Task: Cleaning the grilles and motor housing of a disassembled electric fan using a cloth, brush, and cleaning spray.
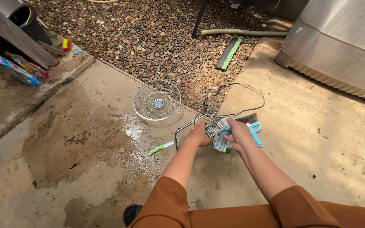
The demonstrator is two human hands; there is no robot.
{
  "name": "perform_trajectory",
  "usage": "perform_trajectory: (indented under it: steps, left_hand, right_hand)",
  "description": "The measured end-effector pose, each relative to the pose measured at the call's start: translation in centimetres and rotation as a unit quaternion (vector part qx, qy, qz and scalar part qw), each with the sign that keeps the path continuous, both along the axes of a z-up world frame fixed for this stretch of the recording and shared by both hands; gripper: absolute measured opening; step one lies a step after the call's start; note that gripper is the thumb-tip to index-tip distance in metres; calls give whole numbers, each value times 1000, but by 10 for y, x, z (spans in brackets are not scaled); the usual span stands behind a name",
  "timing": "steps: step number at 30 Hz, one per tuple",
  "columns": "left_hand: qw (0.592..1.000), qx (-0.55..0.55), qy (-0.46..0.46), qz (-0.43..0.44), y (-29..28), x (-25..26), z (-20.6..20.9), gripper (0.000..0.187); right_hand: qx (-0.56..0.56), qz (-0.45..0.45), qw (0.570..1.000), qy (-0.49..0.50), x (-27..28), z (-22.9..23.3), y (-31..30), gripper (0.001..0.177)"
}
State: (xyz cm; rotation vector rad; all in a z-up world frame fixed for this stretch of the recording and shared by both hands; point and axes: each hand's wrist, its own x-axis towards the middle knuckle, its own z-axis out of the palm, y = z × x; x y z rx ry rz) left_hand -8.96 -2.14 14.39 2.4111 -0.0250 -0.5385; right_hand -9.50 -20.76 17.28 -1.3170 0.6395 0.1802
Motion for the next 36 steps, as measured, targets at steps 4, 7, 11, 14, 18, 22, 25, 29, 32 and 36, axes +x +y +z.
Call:
perform_trajectory:
  steps: [4,7,11,14,18,22,25,29,32,36]
  left_hand:
    - [999,14,13,-26,14,3,2,101]
    - [998,-41,0,-46,26,25,-12,108]
    - [959,-235,140,-69,48,60,-63,86]
    - [957,-266,112,-4,62,90,-148,68]
    - [992,38,74,92,86,54,-142,66]
    - [990,82,104,54,92,37,-176,72]
    - [985,123,118,39,95,26,-196,71]
    - [971,193,138,-19,94,31,-211,69]
    - [965,217,141,-37,101,33,-228,71]
    - [961,231,136,-65,109,35,-204,62]
  right_hand:
    - [-54,-27,995,86,13,-19,54,65]
    - [-225,-85,965,105,25,-32,58,94]
    - [-305,-71,934,170,27,-16,53,115]
    - [-238,-59,957,153,27,-12,51,110]
    - [-46,-88,995,34,23,-24,54,92]
    - [2,-100,995,-2,26,-11,66,82]
    - [22,-109,994,-9,25,-13,70,75]
    - [22,-119,992,-45,33,-41,61,68]
    - [22,-118,991,-56,21,-41,59,65]
    - [65,-116,987,-85,3,-40,56,65]
